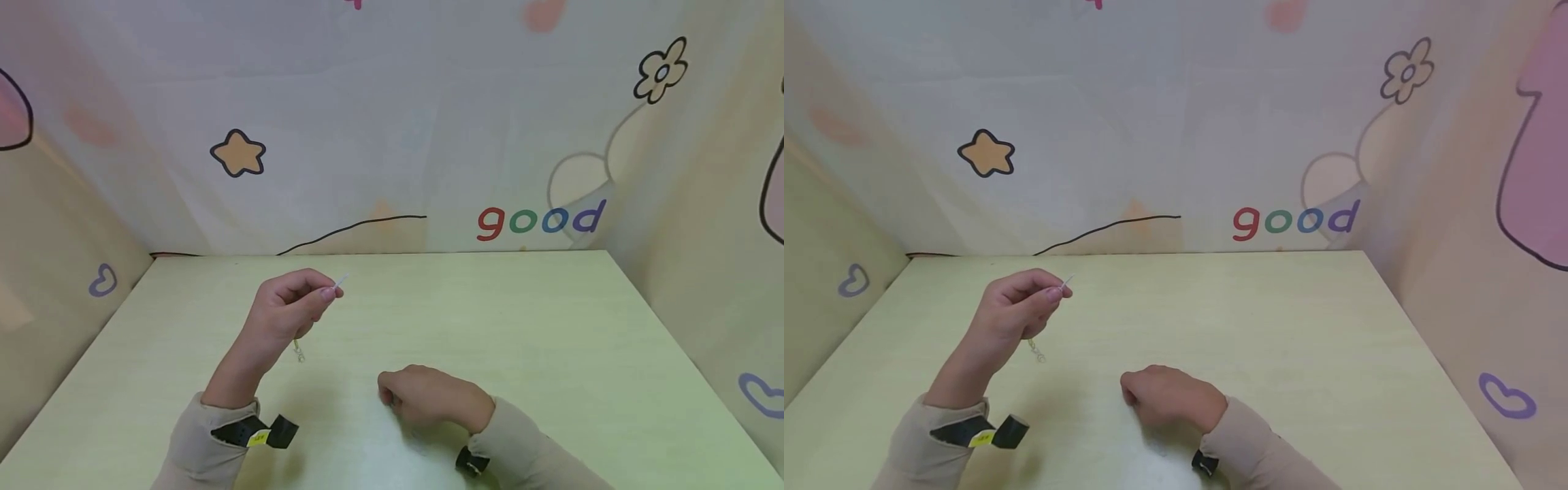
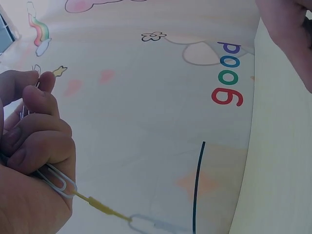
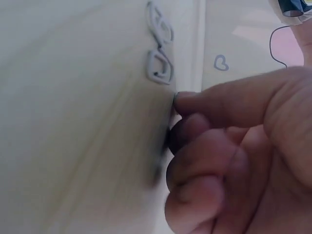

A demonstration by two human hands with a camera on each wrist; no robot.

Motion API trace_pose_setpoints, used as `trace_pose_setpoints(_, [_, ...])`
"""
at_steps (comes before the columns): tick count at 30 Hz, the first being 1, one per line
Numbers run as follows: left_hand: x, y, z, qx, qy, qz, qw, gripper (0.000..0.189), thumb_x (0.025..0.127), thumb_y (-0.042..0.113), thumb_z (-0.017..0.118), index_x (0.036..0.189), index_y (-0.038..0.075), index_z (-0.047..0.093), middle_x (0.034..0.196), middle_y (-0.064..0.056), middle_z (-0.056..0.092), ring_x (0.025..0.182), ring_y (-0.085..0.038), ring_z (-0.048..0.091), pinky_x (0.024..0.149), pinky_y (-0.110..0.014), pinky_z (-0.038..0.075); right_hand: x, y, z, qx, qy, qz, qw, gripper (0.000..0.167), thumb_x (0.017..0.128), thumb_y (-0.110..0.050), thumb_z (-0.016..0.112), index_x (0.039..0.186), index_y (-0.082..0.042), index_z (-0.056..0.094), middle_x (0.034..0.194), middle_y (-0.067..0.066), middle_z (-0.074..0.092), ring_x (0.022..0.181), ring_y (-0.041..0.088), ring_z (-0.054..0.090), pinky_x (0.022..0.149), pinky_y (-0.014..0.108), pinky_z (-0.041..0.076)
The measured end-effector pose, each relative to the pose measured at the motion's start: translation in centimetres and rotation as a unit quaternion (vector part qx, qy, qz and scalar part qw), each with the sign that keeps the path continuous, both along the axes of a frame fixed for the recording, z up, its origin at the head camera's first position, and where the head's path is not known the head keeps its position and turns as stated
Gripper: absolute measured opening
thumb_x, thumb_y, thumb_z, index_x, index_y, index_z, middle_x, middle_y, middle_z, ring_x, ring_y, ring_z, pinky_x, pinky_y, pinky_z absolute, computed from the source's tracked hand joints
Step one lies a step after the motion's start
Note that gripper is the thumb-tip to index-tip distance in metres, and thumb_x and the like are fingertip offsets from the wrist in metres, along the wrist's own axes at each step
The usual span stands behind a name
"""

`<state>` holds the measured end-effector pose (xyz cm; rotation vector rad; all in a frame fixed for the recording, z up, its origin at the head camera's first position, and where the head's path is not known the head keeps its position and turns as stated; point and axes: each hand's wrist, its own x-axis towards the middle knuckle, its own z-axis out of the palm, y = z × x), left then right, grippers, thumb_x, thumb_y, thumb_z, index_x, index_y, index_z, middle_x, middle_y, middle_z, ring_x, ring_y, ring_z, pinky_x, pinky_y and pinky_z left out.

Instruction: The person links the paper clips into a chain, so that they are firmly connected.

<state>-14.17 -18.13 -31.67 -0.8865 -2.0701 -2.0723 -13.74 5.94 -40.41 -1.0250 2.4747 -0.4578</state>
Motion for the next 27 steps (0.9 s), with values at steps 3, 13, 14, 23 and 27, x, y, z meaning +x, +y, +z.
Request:
trace_pose_setpoints(3, [0.00,0.00,-0.02,-0.002,-0.002,0.003,1.0000,0.023,0.100,-0.001,0.058,0.098,0.016,0.074,0.066,0.001,0.043,0.049,-0.017,0.025,0.042,-0.029,0.020,-0.12,0.08,-0.11,-0.003,-0.017,0.000,0.9999,0.018,0.097,0.000,0.057,0.094,-0.018,0.057,0.081,-0.011,0.054,0.072,0.008,0.048,0.069,0.024,0.044])
trace_pose_setpoints(13, [-0.02,0.21,-0.20,-0.007,-0.002,0.011,0.9999,0.022,0.100,-0.001,0.058,0.097,0.015,0.074,0.068,0.002,0.046,0.050,-0.016,0.027,0.042,-0.029,0.022,-0.21,0.24,-0.33,-0.020,-0.021,0.003,0.9996,0.024,0.083,0.000,0.064,0.082,-0.020,0.053,0.071,-0.011,0.048,0.065,0.005,0.042,0.059,0.022,0.036])
trace_pose_setpoints(14, [-0.04,0.25,-0.22,-0.008,-0.002,0.011,0.9999,0.022,0.100,-0.001,0.059,0.097,0.015,0.074,0.068,0.002,0.046,0.049,-0.016,0.027,0.042,-0.029,0.023,-0.21,0.25,-0.34,-0.020,-0.020,0.005,0.9996,0.024,0.084,0.000,0.065,0.082,-0.020,0.053,0.071,-0.011,0.048,0.065,0.005,0.042,0.059,0.022,0.036])
trace_pose_setpoints(23, [-0.03,0.41,-0.34,-0.016,-0.001,0.016,0.9997,0.018,0.100,0.000,0.059,0.098,0.010,0.073,0.069,0.001,0.048,0.049,-0.016,0.029,0.042,-0.029,0.024,-0.09,0.15,-0.17,-0.016,-0.023,-0.006,0.9996,0.022,0.086,-0.002,0.066,0.090,-0.021,0.056,0.076,-0.011,0.051,0.069,0.006,0.046,0.062,0.023,0.041])
trace_pose_setpoints(27, [0.03,0.45,-0.33,-0.023,-0.002,0.022,0.9995,0.015,0.099,0.000,0.060,0.098,0.007,0.073,0.069,0.001,0.049,0.049,-0.017,0.029,0.042,-0.029,0.025,-0.08,0.06,-0.20,-0.019,-0.010,0.008,0.9997,0.023,0.085,-0.001,0.067,0.087,-0.021,0.055,0.074,-0.012,0.051,0.068,0.006,0.045,0.061,0.022,0.040])
